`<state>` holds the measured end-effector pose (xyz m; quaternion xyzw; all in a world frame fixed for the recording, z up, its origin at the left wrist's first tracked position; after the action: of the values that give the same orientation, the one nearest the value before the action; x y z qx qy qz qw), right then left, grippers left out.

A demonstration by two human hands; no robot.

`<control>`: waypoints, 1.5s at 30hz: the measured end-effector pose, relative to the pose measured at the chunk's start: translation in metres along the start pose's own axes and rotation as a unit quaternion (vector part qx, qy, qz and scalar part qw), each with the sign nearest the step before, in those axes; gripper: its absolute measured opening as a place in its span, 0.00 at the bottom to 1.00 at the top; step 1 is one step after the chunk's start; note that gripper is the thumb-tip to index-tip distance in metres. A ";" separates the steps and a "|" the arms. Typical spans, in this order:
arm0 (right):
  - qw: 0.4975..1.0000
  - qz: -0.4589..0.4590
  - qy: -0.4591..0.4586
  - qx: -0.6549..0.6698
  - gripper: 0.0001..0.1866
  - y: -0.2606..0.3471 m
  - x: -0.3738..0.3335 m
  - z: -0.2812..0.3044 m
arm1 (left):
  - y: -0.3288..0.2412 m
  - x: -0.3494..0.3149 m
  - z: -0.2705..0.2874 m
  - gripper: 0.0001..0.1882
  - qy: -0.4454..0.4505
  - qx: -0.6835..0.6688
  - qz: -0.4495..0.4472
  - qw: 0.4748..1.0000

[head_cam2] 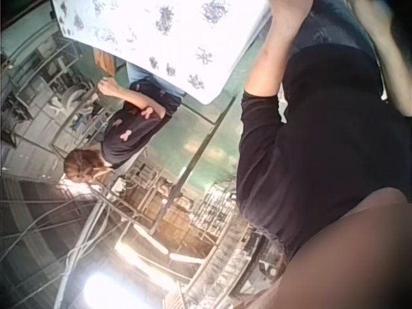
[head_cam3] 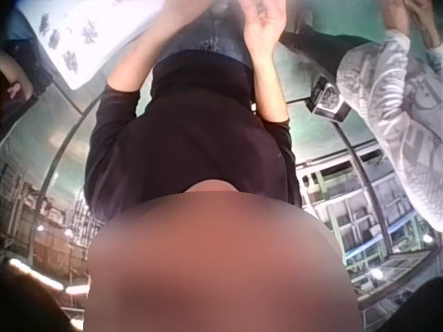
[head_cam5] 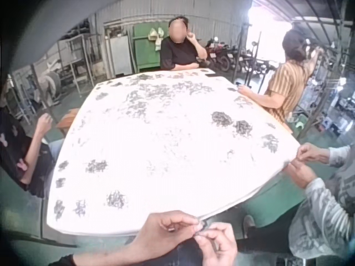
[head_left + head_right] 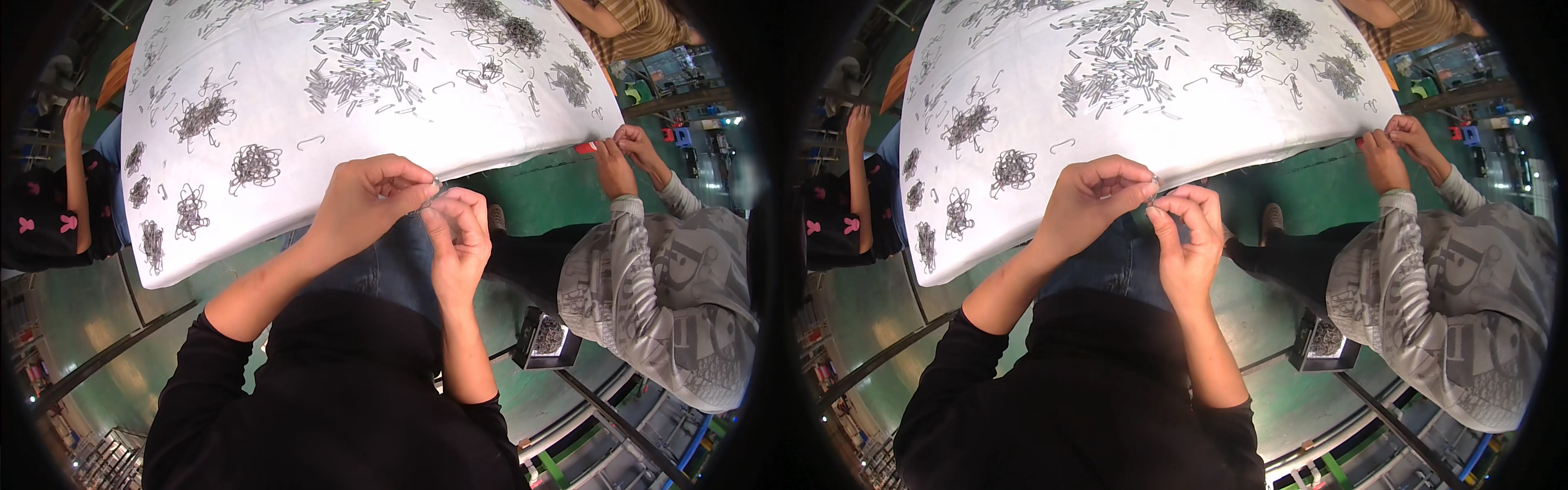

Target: The person repeatedly picks up small metal wire pieces from a white table, links them together by hand, and places the assembled chains onto a nearby metal rack. Other workers are visible at the same table performing similar actions.

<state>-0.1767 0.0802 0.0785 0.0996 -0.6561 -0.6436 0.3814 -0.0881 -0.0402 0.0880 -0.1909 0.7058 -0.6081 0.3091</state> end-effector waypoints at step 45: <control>0.882 0.045 0.389 -0.263 0.04 -0.116 0.187 -0.114 | 0.017 -0.024 -0.006 0.06 0.005 0.105 -0.176 0.979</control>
<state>-0.2757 -0.1410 0.0282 0.2081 -0.2653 -0.6841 0.6468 -0.0722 -0.0173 0.0767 -0.2753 0.5949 -0.7248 0.2120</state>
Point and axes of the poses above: each hand's wrist, its own x-axis towards the middle knuckle, its own z-axis out of the back of the hand, y = z × x, the point moved 9 cm from there along x, towards the middle knuckle, and after that the axes turned 9 degrees about z, right-handed, at the moved point
